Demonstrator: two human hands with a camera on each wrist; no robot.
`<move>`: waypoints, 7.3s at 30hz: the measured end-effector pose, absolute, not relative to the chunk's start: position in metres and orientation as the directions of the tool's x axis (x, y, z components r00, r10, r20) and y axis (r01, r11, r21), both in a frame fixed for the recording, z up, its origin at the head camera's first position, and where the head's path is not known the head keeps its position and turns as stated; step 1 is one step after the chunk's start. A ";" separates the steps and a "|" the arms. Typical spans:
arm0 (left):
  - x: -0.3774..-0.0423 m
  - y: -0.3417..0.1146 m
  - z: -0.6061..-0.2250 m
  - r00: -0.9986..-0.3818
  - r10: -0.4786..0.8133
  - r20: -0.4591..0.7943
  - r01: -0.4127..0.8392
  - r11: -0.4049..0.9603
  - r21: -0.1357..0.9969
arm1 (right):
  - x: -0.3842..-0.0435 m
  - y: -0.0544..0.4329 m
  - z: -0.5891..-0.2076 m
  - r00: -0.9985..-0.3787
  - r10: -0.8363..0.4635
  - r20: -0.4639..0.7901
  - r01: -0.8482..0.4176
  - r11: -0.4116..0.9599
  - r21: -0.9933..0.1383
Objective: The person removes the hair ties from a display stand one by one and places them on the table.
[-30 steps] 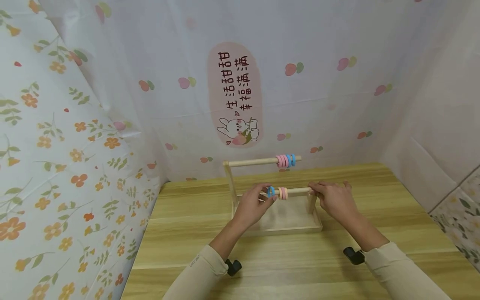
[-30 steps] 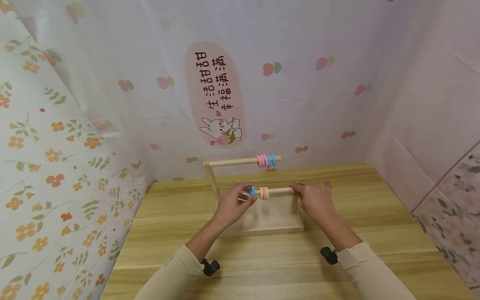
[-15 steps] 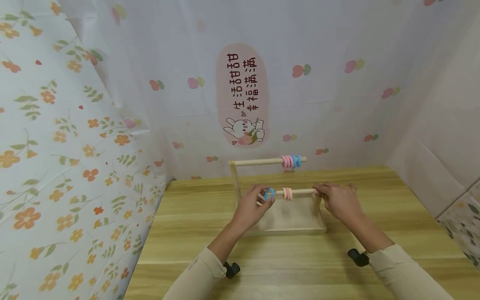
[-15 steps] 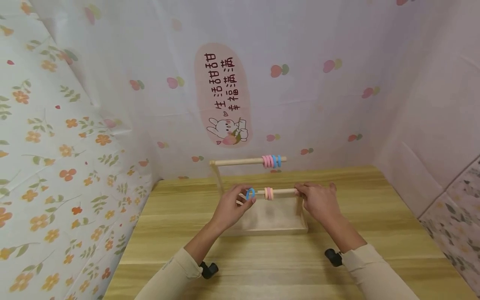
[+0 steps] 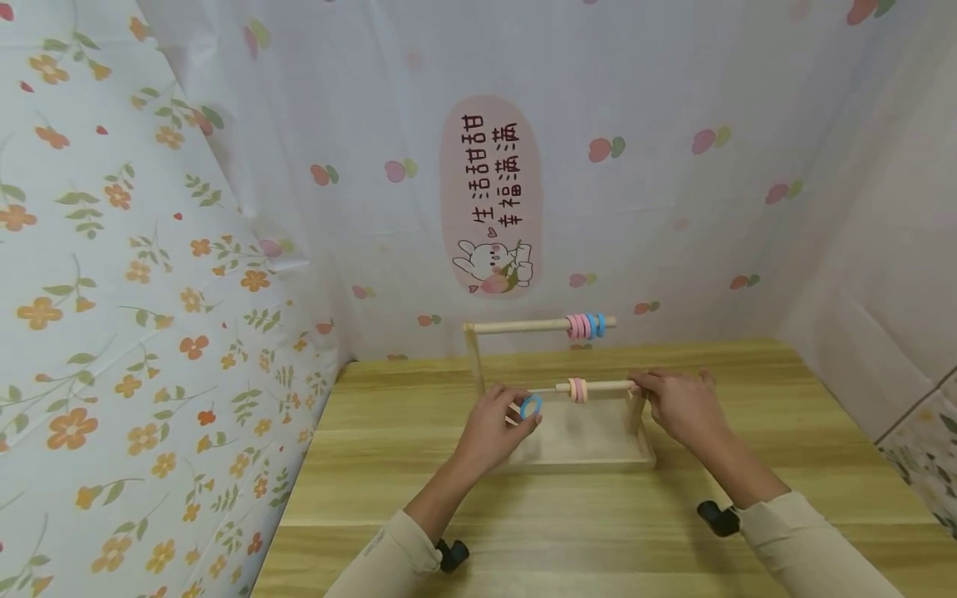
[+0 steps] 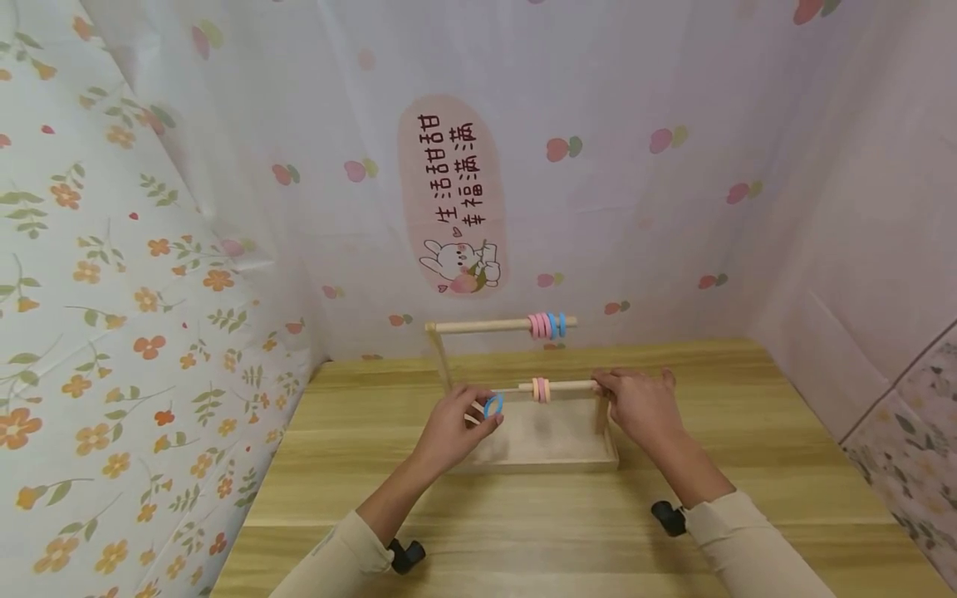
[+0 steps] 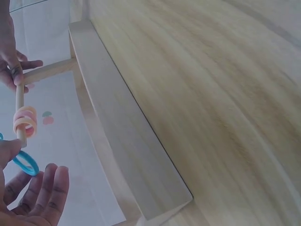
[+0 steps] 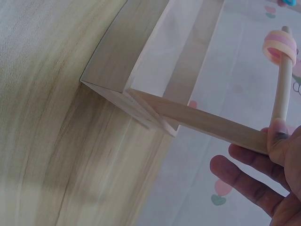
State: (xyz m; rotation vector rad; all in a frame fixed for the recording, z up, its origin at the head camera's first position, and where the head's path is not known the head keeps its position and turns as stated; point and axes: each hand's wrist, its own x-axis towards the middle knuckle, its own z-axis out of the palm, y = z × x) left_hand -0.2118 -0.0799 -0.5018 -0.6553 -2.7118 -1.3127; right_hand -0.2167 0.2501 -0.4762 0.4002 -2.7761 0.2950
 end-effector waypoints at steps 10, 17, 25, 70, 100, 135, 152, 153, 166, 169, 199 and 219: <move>-0.201 -0.090 -0.506 -0.903 0.372 0.214 0.406 0.578 0.708 | -0.218 0.250 -0.480 -0.912 -0.230 0.339 -0.297 0.942 -0.159; -0.196 -0.101 -0.509 -0.880 0.410 0.239 0.454 0.583 0.673 | -0.217 0.249 -0.481 -0.905 -0.233 0.357 -0.304 0.940 -0.156; -0.187 -0.110 -0.509 -0.880 0.415 0.229 0.455 0.603 0.655 | -0.216 0.250 -0.481 -0.899 -0.243 0.365 -0.316 0.936 -0.156; -0.144 -0.137 -0.554 -0.738 0.661 0.136 0.665 0.676 0.318 | -0.215 0.249 -0.481 -0.910 -0.221 0.352 -0.292 0.942 -0.164; -0.129 -0.142 -0.542 -0.801 0.597 -0.042 0.555 0.768 0.319 | -0.213 0.249 -0.481 -0.916 -0.218 0.336 -0.287 0.943 -0.172; -0.137 -0.142 -0.534 -0.838 0.541 0.070 0.516 0.745 0.422 | -0.215 0.248 -0.480 -0.912 -0.223 0.345 -0.294 0.941 -0.168; -0.164 -0.128 -0.516 -0.892 0.383 0.241 0.452 0.717 0.531 | -0.216 0.250 -0.481 -0.916 -0.224 0.332 -0.293 0.940 -0.175; -0.166 -0.127 -0.514 -0.892 0.378 0.247 0.451 0.716 0.533 | -0.215 0.250 -0.480 -0.916 -0.224 0.332 -0.293 0.940 -0.176; -0.183 -0.121 -0.504 -0.901 0.367 0.231 0.432 0.713 0.553 | -0.213 0.249 -0.481 -0.899 -0.231 0.371 -0.303 0.942 -0.145; -0.185 -0.118 -0.503 -0.900 0.369 0.230 0.433 0.708 0.558 | -0.214 0.248 -0.481 -0.899 -0.233 0.370 -0.303 0.942 -0.142; -0.197 -0.091 -0.499 -0.891 0.379 0.252 0.453 0.699 0.553 | -0.214 0.248 -0.482 -0.904 -0.226 0.363 -0.302 0.939 -0.166; -0.208 -0.081 -0.494 -0.899 0.377 0.224 0.434 0.698 0.570 | -0.214 0.248 -0.479 -0.896 -0.232 0.378 -0.310 0.937 -0.160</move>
